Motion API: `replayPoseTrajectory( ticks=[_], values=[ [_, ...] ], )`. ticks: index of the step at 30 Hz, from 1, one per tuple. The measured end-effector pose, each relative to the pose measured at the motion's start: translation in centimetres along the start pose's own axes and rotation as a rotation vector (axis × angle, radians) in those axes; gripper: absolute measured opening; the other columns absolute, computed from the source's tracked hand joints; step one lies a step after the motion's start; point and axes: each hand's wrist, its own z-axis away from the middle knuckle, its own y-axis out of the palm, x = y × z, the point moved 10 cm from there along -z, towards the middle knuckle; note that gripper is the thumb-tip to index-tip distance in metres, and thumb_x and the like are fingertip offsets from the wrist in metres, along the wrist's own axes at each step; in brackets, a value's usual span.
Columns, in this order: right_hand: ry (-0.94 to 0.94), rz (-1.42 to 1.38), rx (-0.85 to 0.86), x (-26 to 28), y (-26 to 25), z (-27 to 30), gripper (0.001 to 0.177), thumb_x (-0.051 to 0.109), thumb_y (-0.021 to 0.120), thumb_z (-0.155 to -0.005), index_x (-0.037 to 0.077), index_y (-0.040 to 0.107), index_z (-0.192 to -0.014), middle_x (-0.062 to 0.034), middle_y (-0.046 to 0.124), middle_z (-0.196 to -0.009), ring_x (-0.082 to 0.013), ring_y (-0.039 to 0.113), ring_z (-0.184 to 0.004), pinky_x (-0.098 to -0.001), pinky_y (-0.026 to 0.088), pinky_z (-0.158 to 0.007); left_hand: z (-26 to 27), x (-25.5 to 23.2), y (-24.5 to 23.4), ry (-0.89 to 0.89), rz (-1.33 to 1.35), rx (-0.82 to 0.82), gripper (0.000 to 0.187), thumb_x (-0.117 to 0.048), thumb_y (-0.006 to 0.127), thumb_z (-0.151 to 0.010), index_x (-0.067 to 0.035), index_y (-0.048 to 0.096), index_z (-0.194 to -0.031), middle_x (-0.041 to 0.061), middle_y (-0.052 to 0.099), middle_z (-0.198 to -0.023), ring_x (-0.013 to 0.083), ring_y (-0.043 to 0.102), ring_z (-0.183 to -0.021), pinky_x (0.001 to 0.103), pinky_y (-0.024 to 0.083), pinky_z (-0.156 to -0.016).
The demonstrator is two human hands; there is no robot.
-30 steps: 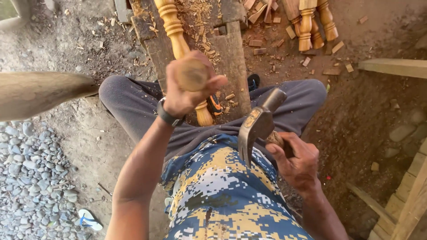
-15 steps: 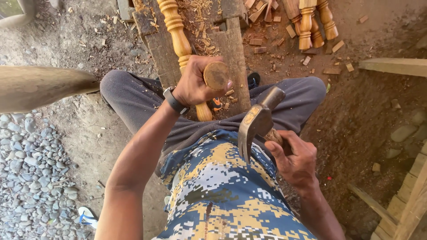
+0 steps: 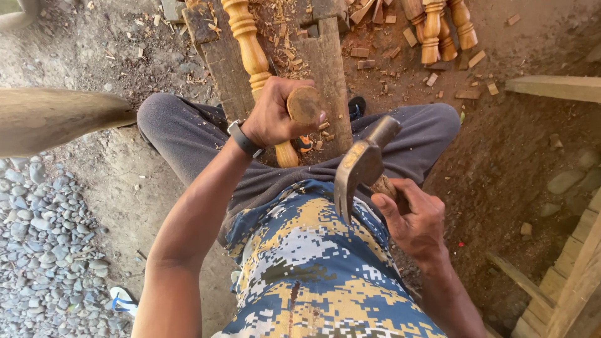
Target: Carving decorative details into a wooden furniture leg using a hammer, chisel, and knife.
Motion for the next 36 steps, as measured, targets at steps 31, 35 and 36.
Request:
replayPoseTrajectory(
  ticks=[31,35,36],
  values=[
    [-0.228,0.123,0.217,8.3,5.2,-7.1,0.031,0.028,0.073,-0.116,-0.002,0.077,-0.109,-0.0172,0.070,-0.068,-0.0272,0.069,-0.048,-0.0344,0.054,-0.044,4.0,2.8,-1.4,-0.093,-0.072,0.126,0.044,-0.050,0.100,-0.071,-0.018,0.069,-0.079,-0.007,0.063,-0.069,0.0055,0.056,-0.069,0.024,0.048,-0.060],
    [-0.206,0.060,0.236,7.7,5.0,-6.4,0.032,0.029,0.067,-0.118,0.001,0.078,-0.108,-0.0104,0.071,-0.068,-0.0168,0.064,-0.044,-0.0272,0.050,-0.038,7.3,4.9,-0.7,0.155,-0.039,0.064,0.038,-0.045,0.095,-0.084,-0.011,0.079,-0.088,0.011,0.077,-0.081,0.0267,0.071,-0.068,0.038,0.059,-0.064],
    [-0.219,0.057,0.241,7.4,5.2,-6.5,0.032,0.029,0.067,-0.118,0.001,0.078,-0.108,-0.0104,0.071,-0.068,-0.0168,0.064,-0.044,-0.0272,0.050,-0.038,6.2,3.7,-0.8,0.160,-0.049,0.055,0.038,-0.045,0.095,-0.084,-0.011,0.079,-0.088,0.011,0.077,-0.081,0.0267,0.071,-0.068,0.038,0.059,-0.064]
  ],
)
